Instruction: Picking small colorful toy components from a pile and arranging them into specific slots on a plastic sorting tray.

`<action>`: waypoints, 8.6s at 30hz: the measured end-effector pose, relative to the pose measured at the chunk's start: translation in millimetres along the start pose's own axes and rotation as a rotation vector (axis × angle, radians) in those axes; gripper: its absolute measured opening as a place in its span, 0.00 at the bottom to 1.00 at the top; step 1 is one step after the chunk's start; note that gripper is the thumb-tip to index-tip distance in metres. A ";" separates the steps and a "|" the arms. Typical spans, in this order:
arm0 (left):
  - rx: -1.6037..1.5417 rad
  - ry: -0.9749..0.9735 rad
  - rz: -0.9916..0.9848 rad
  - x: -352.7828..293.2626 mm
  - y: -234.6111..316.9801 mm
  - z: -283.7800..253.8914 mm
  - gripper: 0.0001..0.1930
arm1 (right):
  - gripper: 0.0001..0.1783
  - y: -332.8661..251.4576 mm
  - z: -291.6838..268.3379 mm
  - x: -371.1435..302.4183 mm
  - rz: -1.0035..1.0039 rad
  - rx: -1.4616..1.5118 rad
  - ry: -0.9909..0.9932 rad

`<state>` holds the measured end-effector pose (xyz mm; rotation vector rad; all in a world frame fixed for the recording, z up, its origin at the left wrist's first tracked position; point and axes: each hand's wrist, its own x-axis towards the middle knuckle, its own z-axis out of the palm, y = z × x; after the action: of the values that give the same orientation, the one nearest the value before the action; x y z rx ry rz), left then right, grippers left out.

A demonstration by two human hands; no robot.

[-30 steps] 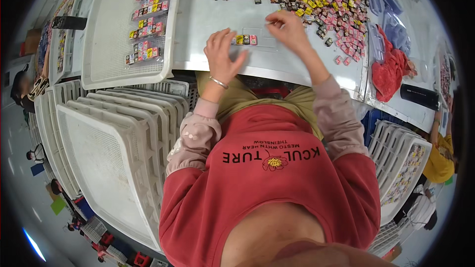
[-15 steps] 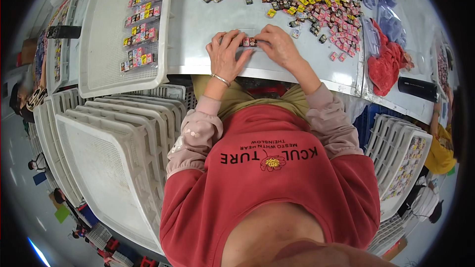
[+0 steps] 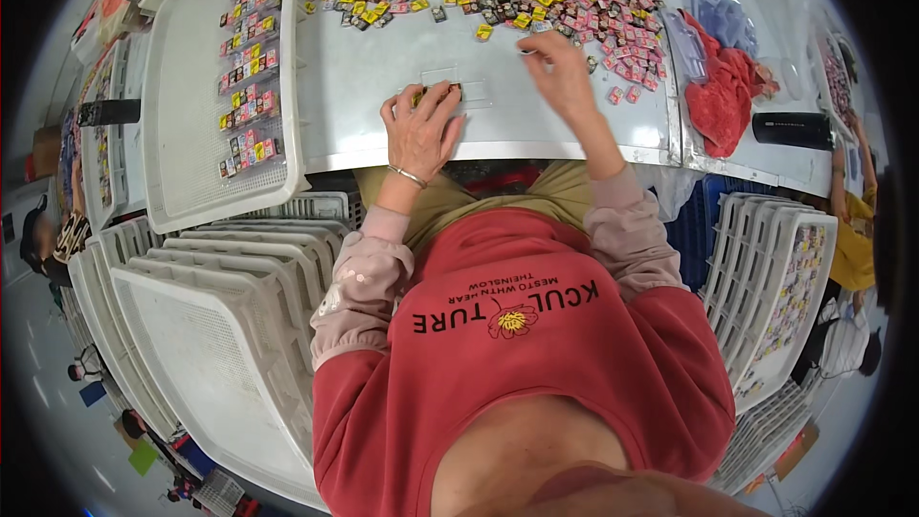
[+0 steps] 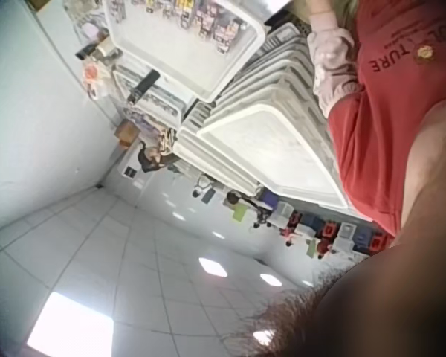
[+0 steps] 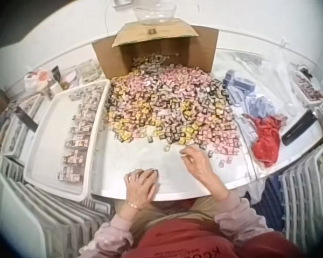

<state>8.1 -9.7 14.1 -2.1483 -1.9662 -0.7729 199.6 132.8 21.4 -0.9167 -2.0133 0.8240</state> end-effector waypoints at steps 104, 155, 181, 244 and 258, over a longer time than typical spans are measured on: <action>-0.142 0.226 -0.127 -7.5 -30.6 -8.3 0.16 | 0.16 40.0 37.3 94.3 -0.093 -0.379 -0.153; -0.188 0.146 -0.094 -13.1 -39.3 -2.3 0.13 | 0.11 29.0 41.6 90.6 0.148 0.124 -0.244; -0.035 0.089 -0.123 -11.2 -34.9 -3.8 0.16 | 0.09 -45.7 85.8 35.2 -0.061 -0.336 -0.475; -1.014 0.244 -0.298 33.7 13.9 -80.6 0.08 | 0.07 -107.3 11.7 26.2 0.305 0.917 -0.413; -1.356 0.261 -0.516 33.4 7.7 -63.8 0.08 | 0.15 -114.2 18.6 16.9 -0.396 0.017 -0.118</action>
<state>-1.7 -8.1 85.8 -1.6156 -2.0400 -2.9191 139.8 81.2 107.7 -0.4424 -2.1875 0.6821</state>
